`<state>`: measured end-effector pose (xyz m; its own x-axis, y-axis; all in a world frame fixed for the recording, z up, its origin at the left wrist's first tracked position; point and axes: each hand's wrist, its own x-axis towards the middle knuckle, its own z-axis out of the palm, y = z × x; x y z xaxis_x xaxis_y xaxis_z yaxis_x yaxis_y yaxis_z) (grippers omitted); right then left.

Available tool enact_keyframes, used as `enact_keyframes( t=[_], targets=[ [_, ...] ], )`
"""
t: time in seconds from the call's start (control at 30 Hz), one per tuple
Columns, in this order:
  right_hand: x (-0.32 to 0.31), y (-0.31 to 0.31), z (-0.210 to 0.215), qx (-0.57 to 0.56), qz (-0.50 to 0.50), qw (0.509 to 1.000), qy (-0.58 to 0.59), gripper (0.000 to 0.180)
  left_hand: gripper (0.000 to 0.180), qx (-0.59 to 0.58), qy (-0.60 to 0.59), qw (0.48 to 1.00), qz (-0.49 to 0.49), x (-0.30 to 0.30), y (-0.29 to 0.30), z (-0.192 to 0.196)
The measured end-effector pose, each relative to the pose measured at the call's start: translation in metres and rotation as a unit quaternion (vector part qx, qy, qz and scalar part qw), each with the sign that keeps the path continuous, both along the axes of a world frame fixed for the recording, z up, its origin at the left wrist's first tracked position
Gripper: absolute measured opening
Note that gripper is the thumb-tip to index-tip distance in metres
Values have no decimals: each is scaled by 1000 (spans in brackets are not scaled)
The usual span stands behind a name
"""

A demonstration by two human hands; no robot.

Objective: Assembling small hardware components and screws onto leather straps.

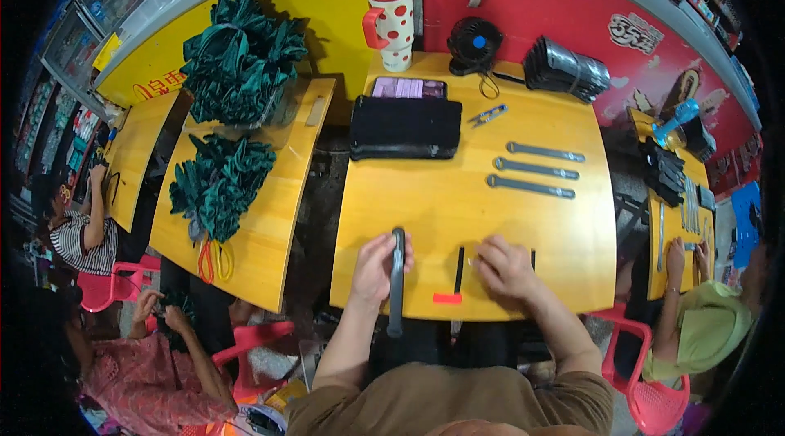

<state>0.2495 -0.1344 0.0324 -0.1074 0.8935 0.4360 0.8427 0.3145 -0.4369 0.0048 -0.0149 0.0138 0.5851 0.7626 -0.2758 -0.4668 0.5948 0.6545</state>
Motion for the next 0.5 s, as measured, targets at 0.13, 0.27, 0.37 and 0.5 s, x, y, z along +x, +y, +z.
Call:
enact_keyframes(
  t=[0.13,0.27,0.37,0.5],
  targets=[
    [-8,-11,15,-8,-48,999,9,17,25,46,33,998,-23,7,-19,24],
    [-53,-60,59,-49,-67,985,154,11,31,82,43,992,-89,1,-79,46],
    [-100,-103,65,-63,-86,953,283,11,31,60,30,990,-123,-1,-116,48],
    [-137,-136,52,17,-117,933,339,8,29,65,8,987,-145,-10,-148,46]
  ],
)
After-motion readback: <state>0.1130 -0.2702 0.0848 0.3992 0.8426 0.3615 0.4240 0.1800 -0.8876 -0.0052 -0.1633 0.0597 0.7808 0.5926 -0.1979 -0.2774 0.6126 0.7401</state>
